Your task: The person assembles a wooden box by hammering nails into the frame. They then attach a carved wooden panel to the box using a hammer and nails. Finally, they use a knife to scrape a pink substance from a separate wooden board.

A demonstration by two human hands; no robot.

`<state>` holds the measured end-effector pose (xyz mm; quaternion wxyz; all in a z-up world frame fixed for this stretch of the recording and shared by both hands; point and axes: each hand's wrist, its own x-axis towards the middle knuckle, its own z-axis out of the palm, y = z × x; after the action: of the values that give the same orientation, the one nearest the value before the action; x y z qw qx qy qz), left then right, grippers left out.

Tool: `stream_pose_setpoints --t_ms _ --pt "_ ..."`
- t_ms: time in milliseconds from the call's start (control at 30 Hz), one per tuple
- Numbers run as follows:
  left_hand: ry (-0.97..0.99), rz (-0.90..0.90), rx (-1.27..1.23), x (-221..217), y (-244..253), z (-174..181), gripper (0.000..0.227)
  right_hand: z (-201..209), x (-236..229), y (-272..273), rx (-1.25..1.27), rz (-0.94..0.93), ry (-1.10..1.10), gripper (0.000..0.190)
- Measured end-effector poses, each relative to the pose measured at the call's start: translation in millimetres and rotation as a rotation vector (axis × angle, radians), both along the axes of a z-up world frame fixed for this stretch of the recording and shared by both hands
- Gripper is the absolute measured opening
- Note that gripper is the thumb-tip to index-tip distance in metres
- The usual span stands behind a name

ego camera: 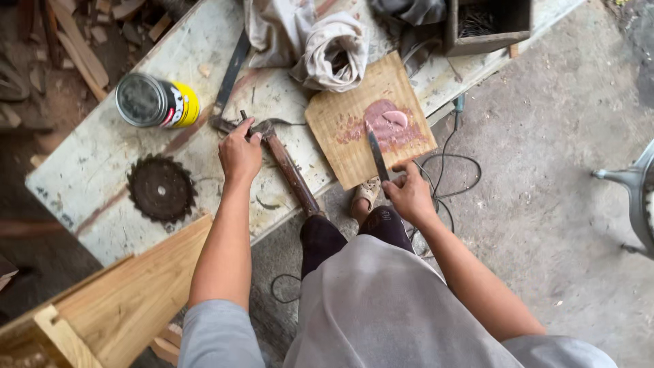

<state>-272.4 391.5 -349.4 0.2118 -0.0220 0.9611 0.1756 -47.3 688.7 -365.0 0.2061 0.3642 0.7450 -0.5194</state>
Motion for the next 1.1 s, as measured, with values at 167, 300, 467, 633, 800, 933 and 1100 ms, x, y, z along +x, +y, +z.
stream_pose_setpoints --t_ms 167,300,467,633,800,933,1100 --pt "-0.094 -0.223 -0.234 -29.5 19.8 -19.4 0.060 10.1 14.8 -3.4 -0.268 -0.156 -0.098 0.026" --pt "-0.042 -0.543 -0.225 -9.9 57.7 -18.9 0.076 17.8 45.9 -5.9 -0.271 -0.413 -0.073 0.039" --pt "-0.252 -0.691 -0.243 32.9 107.0 -5.4 0.116 22.1 85.5 -5.7 -0.259 -0.478 0.026 0.052" --pt "-0.311 -0.732 -0.310 40.1 126.1 -13.8 0.134 17.3 104.1 21.7 -0.004 -0.269 -0.113 0.036" --pt "-0.274 -0.729 -0.301 43.3 127.2 -30.6 0.133 -33.9 107.4 8.6 0.213 -0.238 0.106 0.041" --pt "-0.312 -0.753 -0.381 45.1 135.6 -29.1 0.136 -66.3 100.4 -15.3 0.430 -0.218 0.337 0.050" --pt "-0.276 -0.713 -0.356 48.1 136.6 -28.6 0.136 -99.2 93.6 -26.7 0.475 -0.239 0.442 0.053"
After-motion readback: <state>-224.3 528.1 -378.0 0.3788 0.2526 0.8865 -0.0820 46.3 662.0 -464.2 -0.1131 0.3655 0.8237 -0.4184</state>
